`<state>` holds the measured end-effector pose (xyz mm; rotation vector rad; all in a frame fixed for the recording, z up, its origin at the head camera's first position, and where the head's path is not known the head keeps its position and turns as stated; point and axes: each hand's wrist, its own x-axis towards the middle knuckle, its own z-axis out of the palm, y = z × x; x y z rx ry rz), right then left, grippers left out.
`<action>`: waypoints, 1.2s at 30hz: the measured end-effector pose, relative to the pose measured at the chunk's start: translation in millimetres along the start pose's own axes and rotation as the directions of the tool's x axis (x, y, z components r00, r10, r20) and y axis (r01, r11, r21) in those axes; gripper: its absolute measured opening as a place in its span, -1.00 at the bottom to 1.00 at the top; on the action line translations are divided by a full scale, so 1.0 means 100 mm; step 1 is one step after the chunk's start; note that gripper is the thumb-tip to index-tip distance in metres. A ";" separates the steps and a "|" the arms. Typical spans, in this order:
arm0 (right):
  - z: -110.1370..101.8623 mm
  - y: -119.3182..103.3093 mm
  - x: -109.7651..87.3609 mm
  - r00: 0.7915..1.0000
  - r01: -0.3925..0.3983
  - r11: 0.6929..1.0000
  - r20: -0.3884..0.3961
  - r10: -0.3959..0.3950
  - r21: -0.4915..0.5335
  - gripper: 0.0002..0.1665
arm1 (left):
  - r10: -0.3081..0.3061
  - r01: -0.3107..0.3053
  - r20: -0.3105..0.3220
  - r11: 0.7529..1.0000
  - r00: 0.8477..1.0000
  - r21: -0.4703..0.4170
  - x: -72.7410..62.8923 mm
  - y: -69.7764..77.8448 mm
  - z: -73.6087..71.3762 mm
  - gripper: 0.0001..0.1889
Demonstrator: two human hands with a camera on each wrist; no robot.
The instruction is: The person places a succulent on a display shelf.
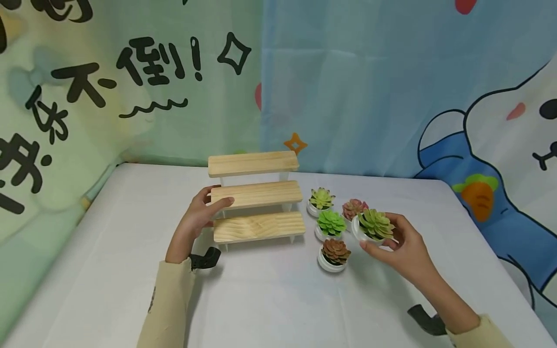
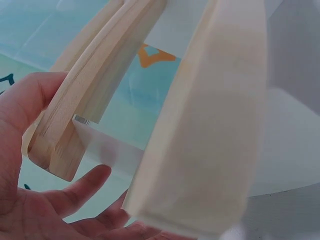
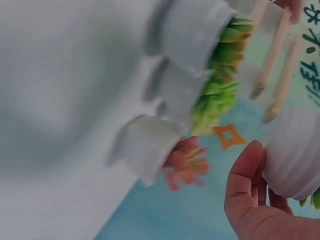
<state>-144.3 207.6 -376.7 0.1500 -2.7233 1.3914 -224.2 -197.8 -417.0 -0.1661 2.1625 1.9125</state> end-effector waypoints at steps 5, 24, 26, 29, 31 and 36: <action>0.10 -0.24 0.12 0.997 0.077 0.997 0.007 -0.077 0.015 -0.24 | 0.017 -0.017 -0.015 1.000 1.000 -0.005 0.00 -0.01 0.01 -0.23; 0.70 -1.19 1.01 0.968 0.069 0.989 0.231 -0.098 0.131 -0.19 | 0.064 -0.063 -0.061 0.998 0.996 0.009 0.07 0.03 0.02 -0.26; 0.76 -1.26 1.10 0.965 0.085 0.988 0.235 -0.114 0.131 -0.17 | 0.064 -0.064 -0.055 0.998 0.996 0.002 0.08 0.04 0.02 -0.26; 0.84 -1.35 1.21 0.962 0.107 0.987 0.240 -0.134 0.120 -0.18 | 0.066 -0.067 -0.051 0.998 0.996 -0.010 0.10 0.03 0.03 -0.27; 0.90 -1.39 1.28 0.960 0.124 0.986 0.238 -0.148 0.110 -0.20 | 0.070 -0.071 -0.044 0.997 0.997 -0.014 0.11 0.01 0.04 -0.25; 1.14 -1.47 1.46 0.947 0.153 0.983 0.270 -0.176 0.104 -0.20 | 0.072 -0.072 -0.067 0.997 0.995 0.005 0.07 -0.02 0.00 -0.27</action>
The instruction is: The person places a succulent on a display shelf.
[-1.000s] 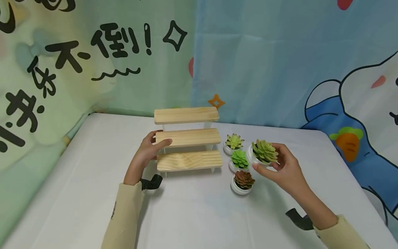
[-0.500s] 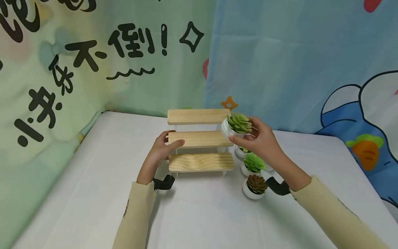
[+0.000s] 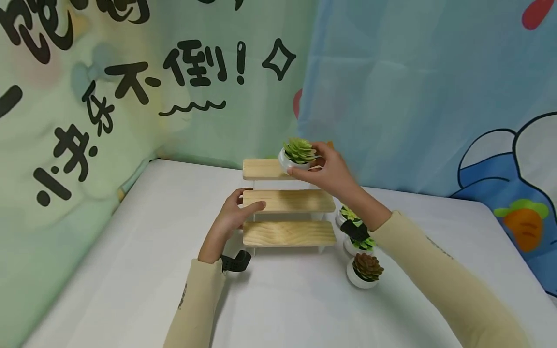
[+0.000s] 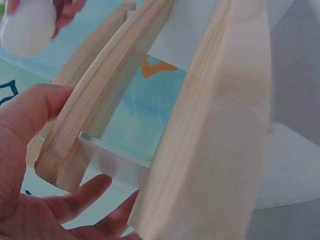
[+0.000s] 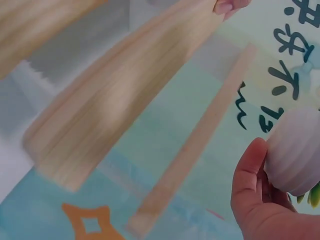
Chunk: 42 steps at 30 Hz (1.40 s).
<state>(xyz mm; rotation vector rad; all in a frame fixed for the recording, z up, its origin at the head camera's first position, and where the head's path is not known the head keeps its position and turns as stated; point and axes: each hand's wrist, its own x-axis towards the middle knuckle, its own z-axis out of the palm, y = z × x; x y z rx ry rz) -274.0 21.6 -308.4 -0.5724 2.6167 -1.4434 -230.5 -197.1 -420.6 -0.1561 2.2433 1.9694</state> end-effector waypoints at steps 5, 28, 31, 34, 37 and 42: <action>0.21 0.00 0.23 0.998 -0.042 0.999 0.045 0.043 -0.026 -0.13 | -0.006 0.006 -0.019 1.000 1.000 0.008 -0.01 -0.01 -0.04 -0.28; 0.44 0.09 0.43 0.997 -0.017 0.999 0.074 0.021 -0.052 -0.15 | -0.045 0.045 -0.023 0.999 0.999 0.019 -0.02 -0.02 0.06 -0.26; 0.41 0.12 0.36 0.997 -0.036 0.999 0.070 0.038 -0.038 -0.10 | -0.058 0.058 -0.017 0.998 0.998 0.014 -0.04 -0.05 0.11 -0.26; 0.34 0.14 0.26 0.997 -0.039 0.999 0.063 0.040 -0.020 -0.05 | -0.060 0.060 -0.007 0.998 0.998 0.007 -0.06 -0.09 0.15 -0.27; 0.24 0.11 0.18 0.998 -0.028 1.000 0.055 0.028 0.000 -0.03 | -0.058 0.058 -0.007 0.998 0.998 0.007 -0.07 -0.07 0.15 -0.27; 0.03 0.06 0.02 1.000 0.008 0.997 0.019 -0.009 0.072 -0.09 | -0.056 0.056 -0.021 0.998 0.998 0.019 -0.07 0.02 0.11 -0.28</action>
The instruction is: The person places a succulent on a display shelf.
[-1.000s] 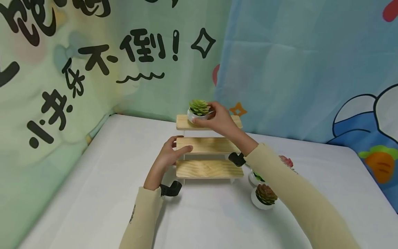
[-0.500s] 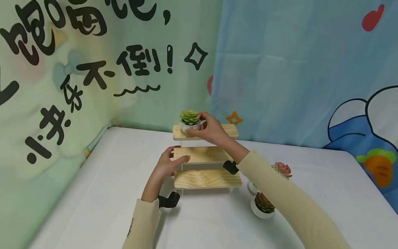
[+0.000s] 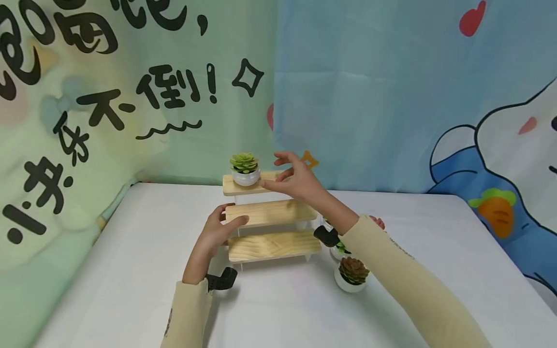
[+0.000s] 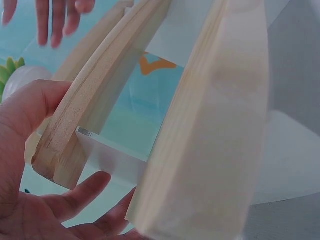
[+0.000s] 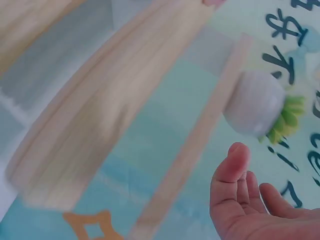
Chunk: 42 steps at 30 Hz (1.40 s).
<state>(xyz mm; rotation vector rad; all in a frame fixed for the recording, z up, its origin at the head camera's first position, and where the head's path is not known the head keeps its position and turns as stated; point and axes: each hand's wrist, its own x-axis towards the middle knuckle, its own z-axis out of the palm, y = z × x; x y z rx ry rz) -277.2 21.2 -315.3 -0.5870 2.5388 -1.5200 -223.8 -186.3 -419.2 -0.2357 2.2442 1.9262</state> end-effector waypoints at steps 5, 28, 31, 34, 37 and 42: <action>-0.15 -0.01 -0.23 0.991 0.082 0.992 -0.109 -0.072 0.092 -0.28 | -0.003 0.003 0.014 1.000 1.000 0.019 -0.01 0.04 -0.09 -0.26; -0.33 0.10 -1.62 0.885 0.172 0.970 -0.406 -0.228 -0.171 -0.38 | -0.018 0.017 0.029 0.999 0.999 0.036 -0.18 0.22 -0.24 -0.24; -0.27 0.24 -1.74 0.889 0.143 0.975 -0.411 -0.202 -0.171 -0.35 | -0.030 0.029 0.033 0.999 0.999 0.042 -0.21 0.22 -0.27 -0.23; -0.20 0.36 -1.80 0.892 0.064 0.991 -0.439 -0.112 -0.122 -0.35 | -0.032 0.031 0.027 0.999 0.999 0.038 -0.25 0.22 -0.30 -0.23; -0.14 0.48 -1.85 0.895 -0.078 0.996 -0.443 0.051 -0.042 -0.31 | -0.037 0.037 0.019 0.999 0.999 0.036 -0.28 0.22 -0.33 -0.24; -0.08 0.65 -1.90 0.898 -0.282 0.959 -0.343 0.275 0.029 -0.17 | -0.047 0.046 0.017 0.999 0.999 0.029 -0.32 0.21 -0.35 -0.24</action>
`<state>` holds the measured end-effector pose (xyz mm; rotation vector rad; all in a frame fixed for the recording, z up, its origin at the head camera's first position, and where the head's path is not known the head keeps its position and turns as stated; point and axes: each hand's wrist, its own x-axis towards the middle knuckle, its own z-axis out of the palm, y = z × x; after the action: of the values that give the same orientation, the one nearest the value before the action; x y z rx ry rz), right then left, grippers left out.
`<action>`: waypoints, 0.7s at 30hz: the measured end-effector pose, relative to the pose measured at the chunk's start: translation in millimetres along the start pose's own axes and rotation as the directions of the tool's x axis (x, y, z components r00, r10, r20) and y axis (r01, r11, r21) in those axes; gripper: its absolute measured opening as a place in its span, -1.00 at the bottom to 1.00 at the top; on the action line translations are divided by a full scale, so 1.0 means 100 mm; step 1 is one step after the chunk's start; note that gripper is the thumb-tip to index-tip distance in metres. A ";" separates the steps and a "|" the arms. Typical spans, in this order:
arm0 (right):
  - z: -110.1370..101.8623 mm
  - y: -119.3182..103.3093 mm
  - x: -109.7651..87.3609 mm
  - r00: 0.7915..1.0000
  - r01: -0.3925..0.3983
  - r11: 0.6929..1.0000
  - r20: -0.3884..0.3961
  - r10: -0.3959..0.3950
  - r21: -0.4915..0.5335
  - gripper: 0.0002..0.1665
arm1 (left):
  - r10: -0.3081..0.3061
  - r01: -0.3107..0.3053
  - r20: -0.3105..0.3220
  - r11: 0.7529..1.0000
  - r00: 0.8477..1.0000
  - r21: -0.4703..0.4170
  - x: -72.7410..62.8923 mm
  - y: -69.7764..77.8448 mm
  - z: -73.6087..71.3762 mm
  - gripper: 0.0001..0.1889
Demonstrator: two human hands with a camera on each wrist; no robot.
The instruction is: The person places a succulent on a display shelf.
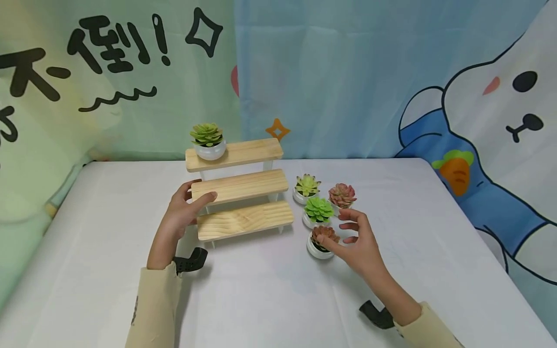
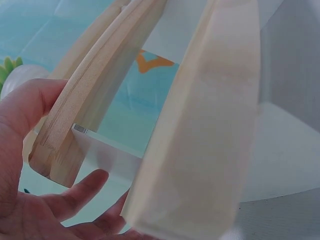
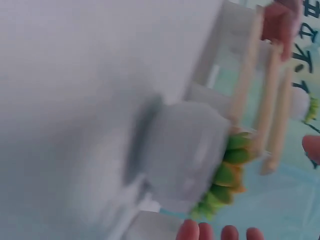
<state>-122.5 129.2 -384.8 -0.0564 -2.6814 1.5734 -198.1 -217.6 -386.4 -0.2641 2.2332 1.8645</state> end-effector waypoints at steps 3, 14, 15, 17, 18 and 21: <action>0.02 0.08 0.01 0.997 -0.051 0.999 0.057 0.052 -0.016 -0.14 | 0.004 -0.004 0.001 1.000 1.000 -0.009 0.01 0.00 0.00 -0.24; 0.10 0.25 0.03 0.982 -0.089 0.987 0.153 0.110 -0.133 -0.18 | 0.001 0.000 0.009 1.000 1.000 -0.017 0.02 -0.03 0.00 -0.24; 0.10 0.26 0.03 0.982 -0.091 0.986 0.154 0.112 -0.139 -0.18 | 0.002 -0.001 0.008 1.000 1.000 -0.017 0.02 -0.03 0.00 -0.24; 0.10 0.26 0.04 0.981 -0.093 0.985 0.156 0.115 -0.144 -0.18 | 0.005 -0.005 0.007 1.000 1.000 -0.019 0.02 -0.03 0.00 -0.24; 0.10 0.26 0.04 0.981 -0.093 0.985 0.156 0.116 -0.145 -0.18 | 0.008 -0.008 0.005 1.000 1.000 -0.018 0.02 -0.03 0.00 -0.24; 0.09 0.26 0.05 0.981 -0.090 0.986 0.161 0.113 -0.142 -0.18 | 0.012 -0.012 0.000 1.000 1.000 -0.015 0.02 -0.03 0.00 -0.24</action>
<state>-127.1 133.7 -411.7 -0.0678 -2.9575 1.4841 -199.5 -218.0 -389.7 -0.2531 2.2261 1.8886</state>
